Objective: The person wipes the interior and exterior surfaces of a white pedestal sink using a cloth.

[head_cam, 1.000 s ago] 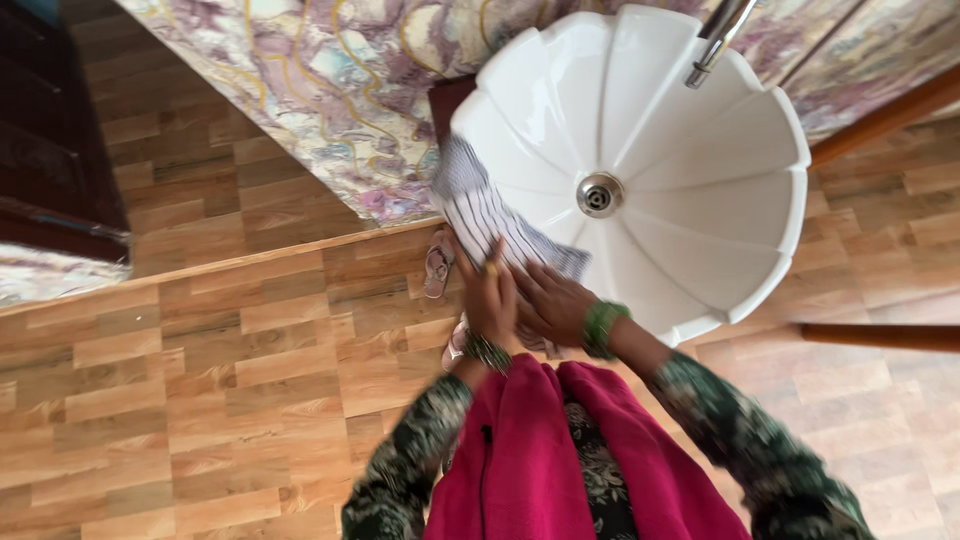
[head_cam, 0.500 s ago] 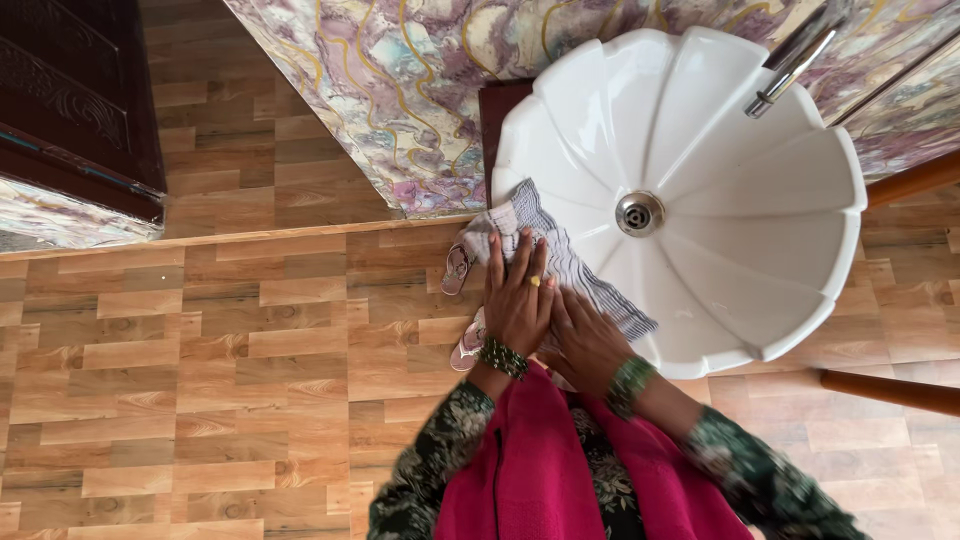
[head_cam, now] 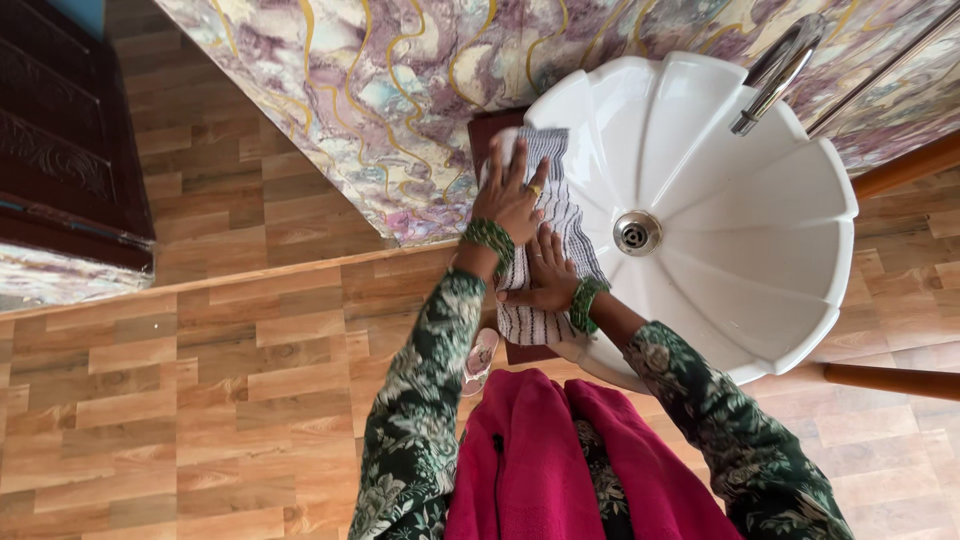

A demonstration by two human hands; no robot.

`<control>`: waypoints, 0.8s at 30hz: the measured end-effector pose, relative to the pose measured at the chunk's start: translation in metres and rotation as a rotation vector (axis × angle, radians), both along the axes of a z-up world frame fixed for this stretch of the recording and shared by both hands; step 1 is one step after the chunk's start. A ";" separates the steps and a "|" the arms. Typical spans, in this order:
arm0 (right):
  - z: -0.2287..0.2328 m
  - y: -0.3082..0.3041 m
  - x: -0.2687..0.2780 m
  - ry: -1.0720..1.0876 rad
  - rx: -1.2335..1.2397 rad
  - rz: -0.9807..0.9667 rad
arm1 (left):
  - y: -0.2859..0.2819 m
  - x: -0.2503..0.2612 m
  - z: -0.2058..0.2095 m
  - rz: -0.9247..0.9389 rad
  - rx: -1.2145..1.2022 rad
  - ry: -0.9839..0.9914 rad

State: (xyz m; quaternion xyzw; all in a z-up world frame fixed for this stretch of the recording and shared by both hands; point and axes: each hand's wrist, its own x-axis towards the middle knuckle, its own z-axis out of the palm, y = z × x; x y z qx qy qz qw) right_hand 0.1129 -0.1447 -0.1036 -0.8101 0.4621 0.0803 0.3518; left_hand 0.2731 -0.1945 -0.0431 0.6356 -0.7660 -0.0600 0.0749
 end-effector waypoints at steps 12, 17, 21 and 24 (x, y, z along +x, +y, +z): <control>-0.011 -0.045 0.046 -0.118 -0.021 -0.272 | -0.080 0.035 -0.072 -0.156 -0.192 0.098; -0.002 -0.026 0.049 -0.129 -0.104 -0.335 | -0.076 0.032 -0.095 0.035 -0.235 0.293; 0.004 -0.005 0.041 -0.137 -0.114 -0.254 | -0.024 0.027 -0.051 0.192 0.109 0.374; 0.008 0.009 0.030 -0.121 -0.080 -0.187 | 0.018 0.018 -0.032 0.232 0.007 0.276</control>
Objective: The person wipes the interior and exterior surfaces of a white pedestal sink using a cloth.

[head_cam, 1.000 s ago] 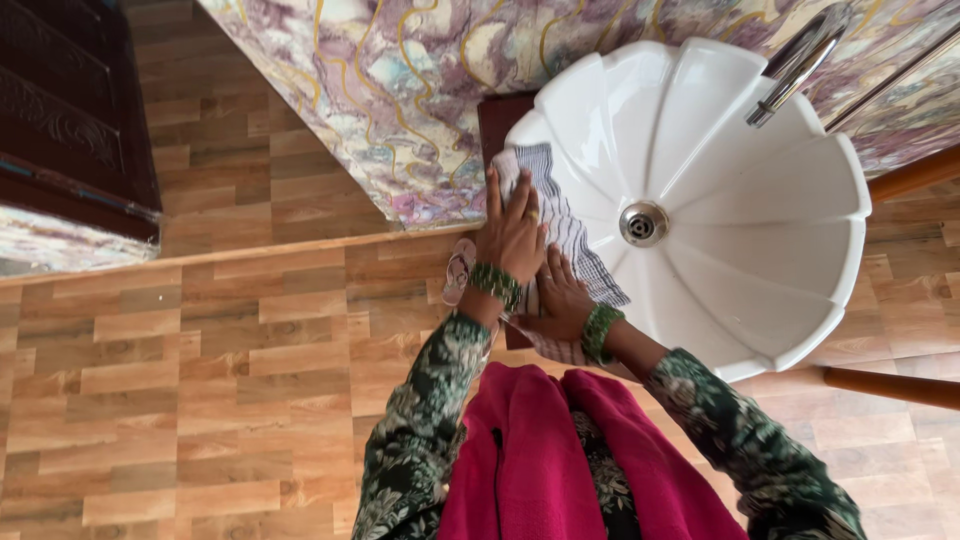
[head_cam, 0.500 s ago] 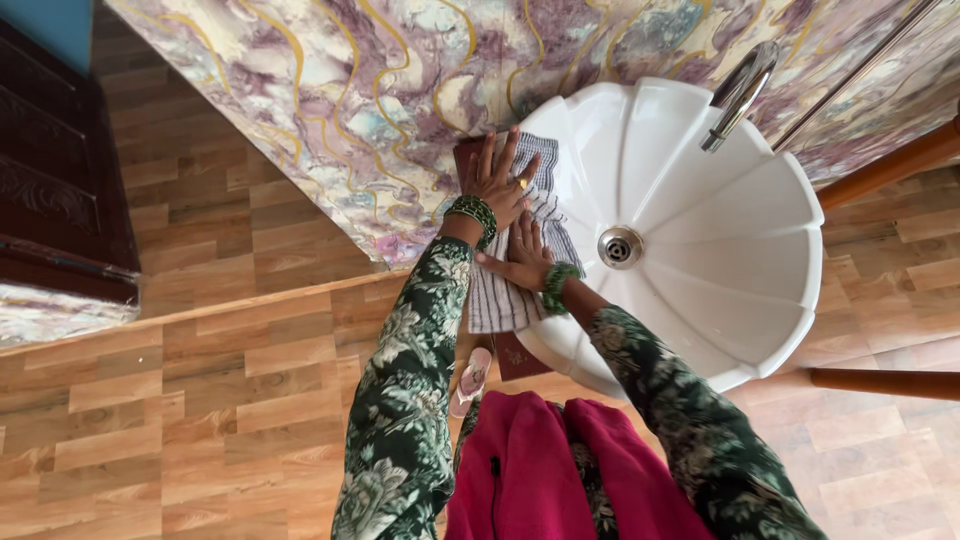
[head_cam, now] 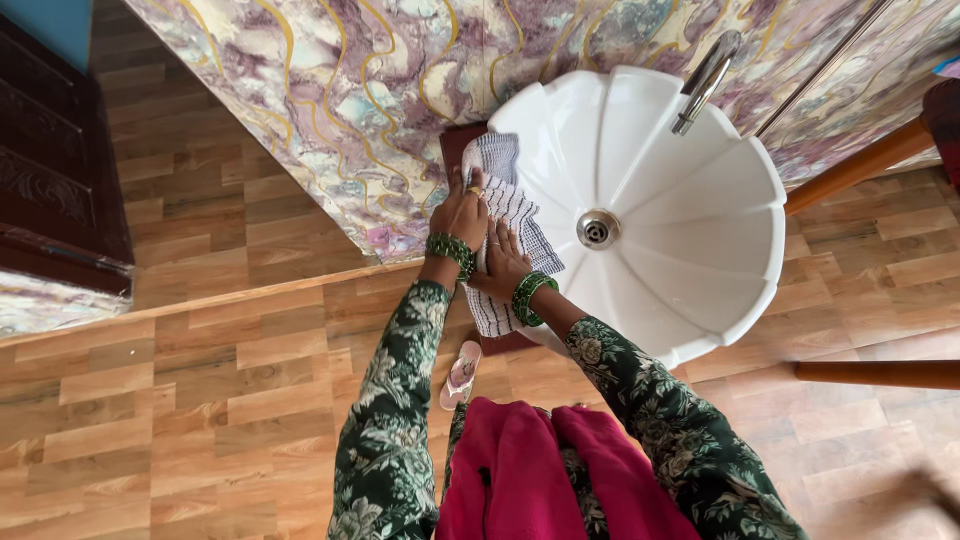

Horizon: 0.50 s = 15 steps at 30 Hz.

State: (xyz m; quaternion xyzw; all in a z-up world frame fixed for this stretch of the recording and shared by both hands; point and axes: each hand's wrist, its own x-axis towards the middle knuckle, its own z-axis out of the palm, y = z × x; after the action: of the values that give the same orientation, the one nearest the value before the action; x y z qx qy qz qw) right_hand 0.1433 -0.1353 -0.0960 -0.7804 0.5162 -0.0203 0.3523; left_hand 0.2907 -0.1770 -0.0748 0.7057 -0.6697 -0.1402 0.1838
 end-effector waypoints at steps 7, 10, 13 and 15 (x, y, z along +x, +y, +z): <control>-0.041 0.013 -0.036 -0.183 -0.353 0.334 | 0.038 -0.025 0.034 0.175 -0.062 0.028; -0.023 0.047 -0.056 0.006 -0.259 0.319 | 0.076 -0.046 0.038 0.135 -0.255 0.034; 0.037 0.098 -0.078 0.248 -0.165 0.259 | 0.127 -0.063 0.027 0.088 -0.385 0.135; 0.065 0.121 -0.097 0.316 -0.188 0.274 | 0.158 -0.079 0.015 0.087 -0.338 0.250</control>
State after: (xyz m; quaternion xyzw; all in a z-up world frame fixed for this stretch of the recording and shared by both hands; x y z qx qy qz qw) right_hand 0.0468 -0.0141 -0.0311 -0.8660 0.4500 0.1022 0.1924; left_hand 0.2119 -0.0194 -0.0602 0.6703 -0.6246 -0.1042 0.3870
